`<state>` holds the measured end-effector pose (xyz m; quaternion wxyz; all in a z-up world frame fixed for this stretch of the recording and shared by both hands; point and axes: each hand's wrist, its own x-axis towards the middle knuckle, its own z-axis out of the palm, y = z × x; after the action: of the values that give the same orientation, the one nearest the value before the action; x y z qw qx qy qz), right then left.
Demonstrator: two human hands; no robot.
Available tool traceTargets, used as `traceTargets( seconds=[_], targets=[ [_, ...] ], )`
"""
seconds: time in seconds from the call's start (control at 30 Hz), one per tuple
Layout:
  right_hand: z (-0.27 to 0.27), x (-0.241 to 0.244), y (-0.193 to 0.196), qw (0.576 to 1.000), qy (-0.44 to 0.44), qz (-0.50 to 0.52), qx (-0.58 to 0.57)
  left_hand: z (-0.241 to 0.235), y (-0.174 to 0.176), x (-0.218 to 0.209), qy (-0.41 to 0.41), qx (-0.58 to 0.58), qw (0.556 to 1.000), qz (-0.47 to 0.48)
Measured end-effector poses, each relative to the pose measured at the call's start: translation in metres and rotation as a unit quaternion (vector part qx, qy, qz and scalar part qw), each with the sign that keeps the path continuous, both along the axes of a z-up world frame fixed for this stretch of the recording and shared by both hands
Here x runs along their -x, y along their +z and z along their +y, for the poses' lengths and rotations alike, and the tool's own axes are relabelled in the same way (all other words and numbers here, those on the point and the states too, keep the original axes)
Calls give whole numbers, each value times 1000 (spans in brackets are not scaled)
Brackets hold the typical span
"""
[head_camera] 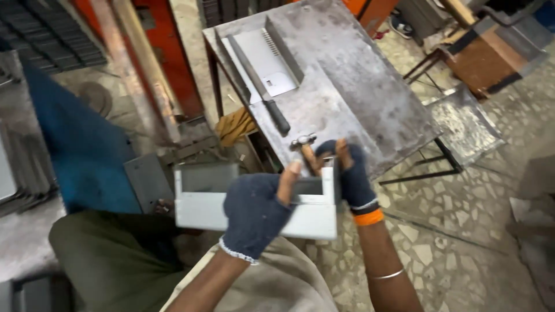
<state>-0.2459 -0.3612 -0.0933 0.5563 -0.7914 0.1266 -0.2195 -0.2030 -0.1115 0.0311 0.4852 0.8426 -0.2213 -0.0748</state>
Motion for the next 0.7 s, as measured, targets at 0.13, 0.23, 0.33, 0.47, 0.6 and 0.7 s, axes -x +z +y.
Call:
traceTargets(
  seconds=[0.13,0.23,0.33,0.47,0.6,0.7],
  targets=[
    [-51,36,54,989,-142,-23,45,-32,3,4,-154,155,973,-77],
    [-75,44,65,933,-252,-60,251,-43,7,6,-171,208,931,-247],
    [-124,17,-6,791,-449,-40,413,-35,-15,-1,-154,175,944,-235],
    [-124,-15,-81,757,-414,93,497,-7,-49,-13,-146,88,965,-200],
    [-123,-22,-109,712,-372,118,584,25,-74,-21,-58,66,993,-80],
    [-77,-63,-78,757,-335,37,559,45,-96,-29,32,99,988,110]
  ],
)
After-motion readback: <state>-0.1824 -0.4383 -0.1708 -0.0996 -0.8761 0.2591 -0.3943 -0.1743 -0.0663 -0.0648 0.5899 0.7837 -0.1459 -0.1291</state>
